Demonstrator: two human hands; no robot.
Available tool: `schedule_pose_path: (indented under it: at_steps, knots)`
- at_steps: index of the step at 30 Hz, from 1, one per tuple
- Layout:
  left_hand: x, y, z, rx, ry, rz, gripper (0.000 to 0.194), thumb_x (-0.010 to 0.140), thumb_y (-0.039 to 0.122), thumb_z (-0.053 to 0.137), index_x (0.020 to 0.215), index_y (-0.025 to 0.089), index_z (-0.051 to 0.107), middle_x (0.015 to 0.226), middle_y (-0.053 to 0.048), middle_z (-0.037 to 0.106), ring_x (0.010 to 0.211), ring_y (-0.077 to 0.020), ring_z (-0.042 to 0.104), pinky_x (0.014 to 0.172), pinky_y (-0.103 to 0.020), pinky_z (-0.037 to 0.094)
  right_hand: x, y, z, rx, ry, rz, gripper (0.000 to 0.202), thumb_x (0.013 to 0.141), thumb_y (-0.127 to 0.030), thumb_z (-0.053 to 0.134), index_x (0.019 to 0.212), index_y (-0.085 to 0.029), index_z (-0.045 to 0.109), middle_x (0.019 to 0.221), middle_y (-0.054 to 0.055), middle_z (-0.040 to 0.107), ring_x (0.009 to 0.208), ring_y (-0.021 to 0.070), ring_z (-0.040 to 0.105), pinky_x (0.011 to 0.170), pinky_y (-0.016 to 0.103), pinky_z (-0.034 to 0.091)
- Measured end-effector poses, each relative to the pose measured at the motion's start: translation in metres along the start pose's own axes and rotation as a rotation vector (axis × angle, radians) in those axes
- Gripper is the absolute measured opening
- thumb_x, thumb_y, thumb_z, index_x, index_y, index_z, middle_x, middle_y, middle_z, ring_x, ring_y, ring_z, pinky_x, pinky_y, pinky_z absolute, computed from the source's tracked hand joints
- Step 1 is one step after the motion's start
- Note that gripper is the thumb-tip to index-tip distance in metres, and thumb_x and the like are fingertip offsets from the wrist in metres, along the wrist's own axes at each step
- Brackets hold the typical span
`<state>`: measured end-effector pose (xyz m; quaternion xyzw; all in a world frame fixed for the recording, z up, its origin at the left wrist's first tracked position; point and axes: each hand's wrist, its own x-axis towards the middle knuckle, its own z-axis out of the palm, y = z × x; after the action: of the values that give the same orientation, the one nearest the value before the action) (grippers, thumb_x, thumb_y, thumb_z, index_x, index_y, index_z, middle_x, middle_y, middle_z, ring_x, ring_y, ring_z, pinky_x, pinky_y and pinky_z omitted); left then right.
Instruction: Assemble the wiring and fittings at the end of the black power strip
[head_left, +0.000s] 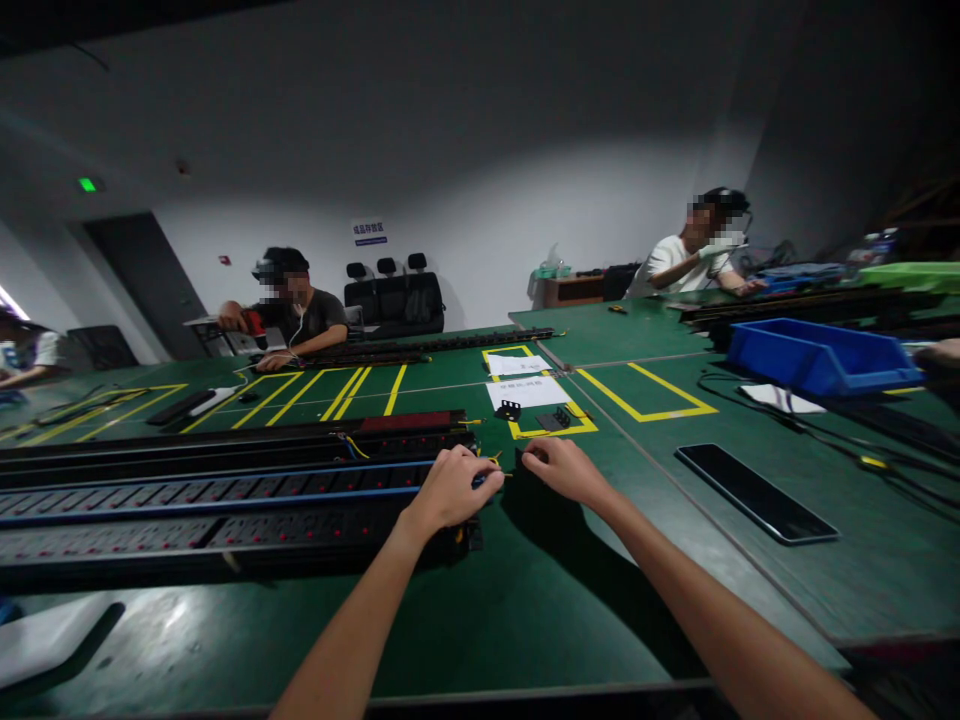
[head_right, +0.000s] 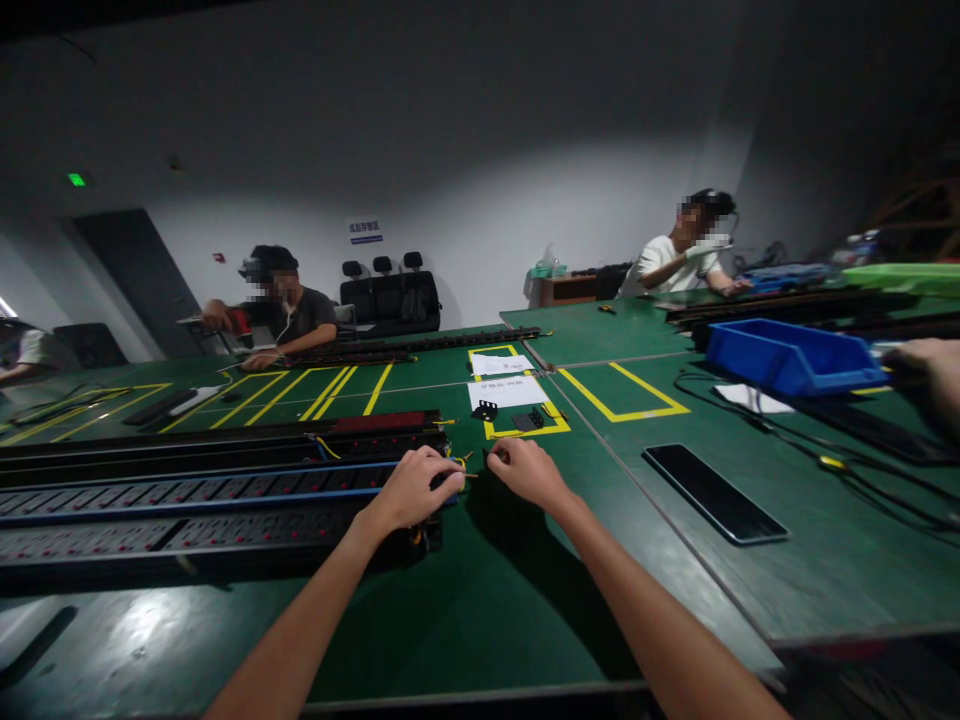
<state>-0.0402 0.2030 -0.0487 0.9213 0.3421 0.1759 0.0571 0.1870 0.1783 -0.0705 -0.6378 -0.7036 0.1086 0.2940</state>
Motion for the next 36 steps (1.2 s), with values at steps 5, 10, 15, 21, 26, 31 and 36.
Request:
schedule_pose_path:
  at_steps: [5, 10, 15, 21, 26, 31, 36]
  knots:
    - [0.0, 0.0016, -0.0016, 0.001, -0.002, 0.013, 0.04, 0.099, 0.048, 0.04, 0.103, 0.026, 0.073, 0.101, -0.004, 0.072, 0.102, -0.0236, 0.056, 0.092, -0.039, 0.041, -0.0005, -0.0009, 0.0013, 0.011, 0.003, 0.001, 0.023, 0.087, -0.029, 0.05, 0.08, -0.02, 0.07, 0.078, 0.005, 0.072, 0.069, 0.0179, 0.063, 0.061, 0.024, 0.033]
    - [0.0002, 0.0025, -0.0021, 0.004, -0.008, 0.016, 0.038, 0.099, 0.046, 0.042, 0.101, 0.026, 0.073, 0.101, -0.003, 0.073, 0.101, -0.0233, 0.057, 0.091, -0.039, 0.041, -0.0006, -0.0014, 0.0014, 0.017, 0.002, 0.004, 0.023, 0.087, -0.028, 0.05, 0.079, -0.02, 0.07, 0.077, 0.004, 0.071, 0.069, 0.0175, 0.062, 0.061, 0.024, 0.033]
    - [0.0007, 0.0014, 0.0003, 0.02, -0.003, 0.011, 0.037, 0.098, 0.046, 0.043, 0.1, 0.026, 0.074, 0.1, -0.003, 0.073, 0.102, -0.0238, 0.057, 0.09, -0.038, 0.041, -0.0008, -0.0025, 0.0024, 0.01, 0.011, -0.001, 0.021, 0.087, -0.027, 0.051, 0.08, -0.019, 0.07, 0.079, 0.005, 0.071, 0.072, 0.0179, 0.063, 0.061, 0.024, 0.031]
    - [0.0007, 0.0008, 0.0007, 0.018, -0.005, 0.021, 0.036, 0.098, 0.045, 0.043, 0.1, 0.026, 0.074, 0.1, -0.003, 0.073, 0.101, -0.0238, 0.057, 0.09, -0.039, 0.041, -0.0007, -0.0023, 0.0038, 0.021, 0.002, -0.009, 0.021, 0.087, -0.026, 0.051, 0.081, -0.019, 0.07, 0.079, 0.004, 0.071, 0.073, 0.0177, 0.062, 0.062, 0.024, 0.032]
    - [0.0002, 0.0025, -0.0022, -0.001, -0.018, 0.024, 0.036, 0.098, 0.047, 0.044, 0.114, 0.03, 0.072, 0.108, -0.002, 0.073, 0.103, -0.0242, 0.056, 0.092, -0.04, 0.04, -0.0009, -0.0031, 0.0033, 0.024, -0.001, -0.007, 0.021, 0.086, -0.027, 0.051, 0.08, -0.02, 0.069, 0.078, 0.004, 0.071, 0.071, 0.0176, 0.063, 0.06, 0.024, 0.033]
    - [0.0009, 0.0039, -0.0049, 0.003, -0.035, 0.026, 0.039, 0.099, 0.047, 0.042, 0.111, 0.031, 0.074, 0.103, -0.002, 0.074, 0.101, -0.0242, 0.056, 0.091, -0.04, 0.039, -0.0001, -0.0023, 0.0037, 0.104, -0.036, 0.004, 0.024, 0.088, -0.031, 0.05, 0.076, -0.019, 0.067, 0.069, 0.002, 0.069, 0.06, 0.0156, 0.062, 0.058, 0.023, 0.035]
    - [0.0017, 0.0031, -0.005, 0.006, -0.032, 0.027, 0.04, 0.099, 0.047, 0.041, 0.108, 0.029, 0.075, 0.103, -0.003, 0.074, 0.101, -0.0239, 0.055, 0.091, -0.04, 0.039, 0.0, 0.0003, 0.0059, 0.101, -0.098, -0.011, 0.036, 0.093, -0.038, 0.044, 0.068, -0.02, 0.062, 0.059, 0.0, 0.062, 0.054, 0.0146, 0.06, 0.056, 0.023, 0.034]
